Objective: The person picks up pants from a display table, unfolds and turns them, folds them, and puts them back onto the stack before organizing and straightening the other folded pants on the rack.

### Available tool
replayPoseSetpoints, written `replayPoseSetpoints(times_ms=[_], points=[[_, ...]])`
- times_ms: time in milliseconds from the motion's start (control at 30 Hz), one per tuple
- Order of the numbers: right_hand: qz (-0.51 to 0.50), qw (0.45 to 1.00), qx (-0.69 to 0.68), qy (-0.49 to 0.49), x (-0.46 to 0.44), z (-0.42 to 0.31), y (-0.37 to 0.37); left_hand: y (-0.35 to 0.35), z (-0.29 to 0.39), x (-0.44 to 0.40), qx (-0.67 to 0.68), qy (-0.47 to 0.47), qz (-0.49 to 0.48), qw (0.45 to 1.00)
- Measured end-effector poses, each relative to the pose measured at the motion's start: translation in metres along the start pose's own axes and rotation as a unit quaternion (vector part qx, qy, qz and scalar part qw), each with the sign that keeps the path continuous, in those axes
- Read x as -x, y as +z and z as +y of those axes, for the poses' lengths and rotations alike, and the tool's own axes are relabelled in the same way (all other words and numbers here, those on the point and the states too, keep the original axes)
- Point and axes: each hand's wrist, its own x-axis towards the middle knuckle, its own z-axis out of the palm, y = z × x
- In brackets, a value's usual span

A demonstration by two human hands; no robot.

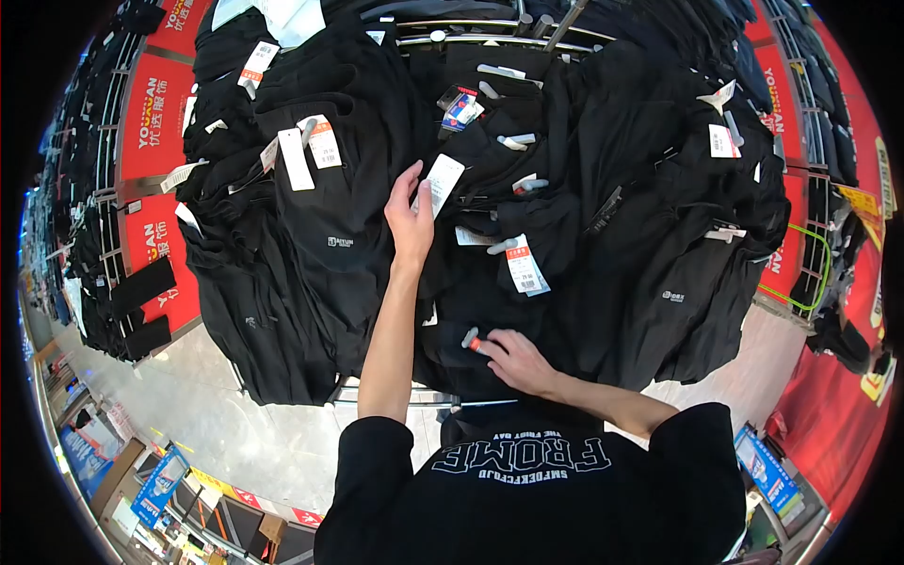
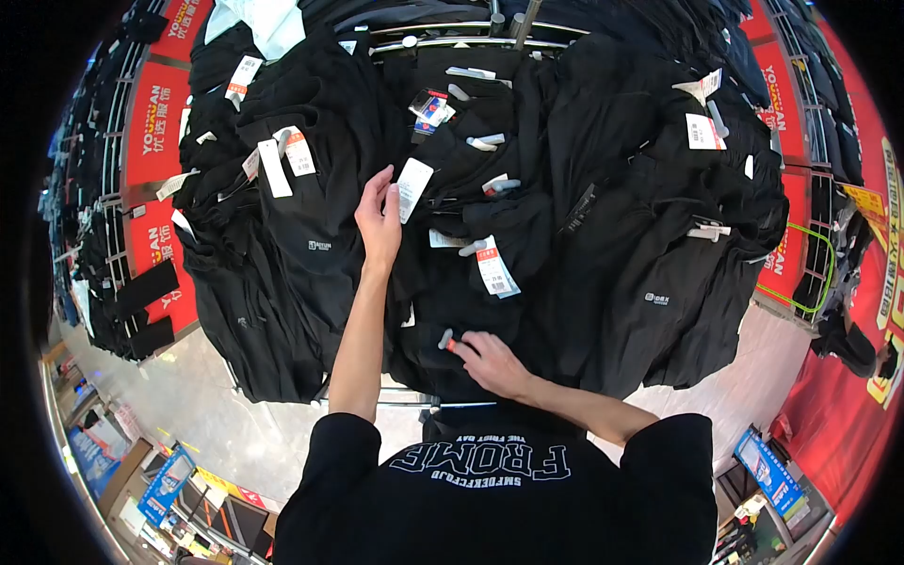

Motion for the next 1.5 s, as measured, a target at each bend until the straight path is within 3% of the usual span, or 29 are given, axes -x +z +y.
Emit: replayPoseSetpoints(times_ms=[67, 167, 233, 300, 333, 367, 433, 533, 567, 633, 667, 700, 767, 833, 900, 933, 967, 1033, 1100, 1133, 1167, 1200, 1233, 1300, 1367, 1433, 1500], points=[[0.041, 0.997, 0.063, 0.016, -0.011, 0.003, -0.009, -0.003, 0.017, 0.010, 0.107, -0.028, 0.034, 0.993], [0.174, 0.970, 0.164, 0.050, -0.045, 0.011, -0.043, -0.015, 0.020, 0.054, 0.128, -0.059, 0.052, 0.989], [0.271, 0.939, 0.205, 0.055, -0.077, 0.014, -0.073, -0.020, 0.023, 0.095, 0.061, -0.065, 0.064, 0.994], [0.235, 0.927, 0.257, 0.136, -0.096, 0.027, -0.084, -0.026, 0.007, 0.148, -0.018, -0.128, 0.033, 0.991], [0.192, 0.935, 0.247, 0.170, -0.097, 0.049, -0.067, -0.030, -0.008, 0.202, -0.226, -0.088, -0.016, 0.970], [0.183, 0.939, 0.222, 0.190, -0.092, 0.050, -0.058, -0.031, -0.006, 0.229, -0.281, -0.141, -0.042, 0.948], [0.187, 0.960, 0.171, 0.122, -0.064, 0.049, -0.029, -0.033, 0.010, 0.258, -0.322, -0.174, -0.078, 0.927], [0.097, 0.994, 0.030, 0.030, -0.002, -0.006, 0.006, -0.033, 0.015, 0.285, -0.324, -0.176, -0.118, 0.922], [0.055, 0.998, -0.004, 0.022, 0.019, -0.026, 0.016, -0.032, -0.004, 0.300, -0.275, -0.095, -0.040, 0.956], [-0.019, 0.993, -0.117, 0.018, 0.043, -0.063, 0.016, -0.014, -0.028, 0.314, -0.343, -0.110, 0.112, 0.926], [-0.046, 0.979, -0.194, 0.032, 0.048, -0.076, 0.012, -0.003, -0.033, 0.313, -0.326, -0.207, 0.216, 0.897], [-0.072, 0.959, -0.269, 0.045, 0.052, -0.086, 0.008, -0.006, -0.033, 0.311, -0.326, -0.206, 0.214, 0.897], [-0.148, 0.922, -0.348, 0.084, 0.048, -0.096, -0.010, -0.022, -0.035, 0.311, -0.281, -0.325, 0.148, 0.891], [-0.078, 0.921, -0.377, 0.054, 0.040, -0.078, -0.006, -0.033, -0.038, 0.313, -0.229, -0.436, 0.085, 0.866], [0.061, 0.965, -0.243, 0.077, 0.020, -0.047, -0.007, -0.036, -0.041, 0.322, -0.155, -0.420, 0.094, 0.889], [0.134, 0.987, -0.081, 0.027, 0.003, -0.030, -0.013, -0.032, -0.050, 0.316, -0.083, -0.438, 0.103, 0.889], [0.203, 0.975, 0.083, -0.023, -0.016, -0.012, -0.020, -0.028, -0.056, 0.309, -0.011, -0.454, 0.110, 0.884], [0.188, 0.976, 0.113, 0.015, -0.046, 0.039, -0.012, -0.030, -0.037, 0.288, 0.138, -0.464, 0.093, 0.870], [0.091, 0.979, -0.052, 0.175, -0.071, 0.066, -0.002, -0.038, -0.026, 0.280, 0.267, -0.441, 0.079, 0.853], [0.060, 0.971, -0.033, 0.228, -0.079, 0.070, 0.004, -0.044, -0.010, 0.278, 0.263, -0.441, 0.081, 0.854], [0.060, 0.971, -0.038, 0.227, -0.077, 0.072, 0.019, -0.053, 0.012, 0.275, 0.364, -0.420, 0.083, 0.827], [0.043, 0.978, -0.116, 0.166, -0.073, 0.073, 0.036, -0.059, 0.023, 0.274, 0.461, -0.393, 0.083, 0.791], [0.026, 0.975, -0.193, 0.104, -0.069, 0.063, 0.045, -0.072, 0.015, 0.282, 0.440, -0.404, 0.111, 0.794], [0.025, 0.961, -0.260, 0.093, -0.024, 0.013, 0.071, -0.108, 0.025, 0.306, 0.518, -0.415, 0.128, 0.737], [0.075, 0.919, -0.384, 0.041, 0.008, -0.070, 0.067, -0.146, 0.087, 0.322, 0.467, -0.407, 0.146, 0.772], [0.110, 0.901, -0.418, 0.041, 0.024, -0.115, 0.077, -0.181, 0.106, 0.349, 0.406, -0.370, 0.159, 0.821], [0.155, 0.859, -0.486, 0.043, 0.023, -0.156, 0.078, -0.207, 0.124, 0.354, 0.397, -0.228, 0.080, 0.886]])
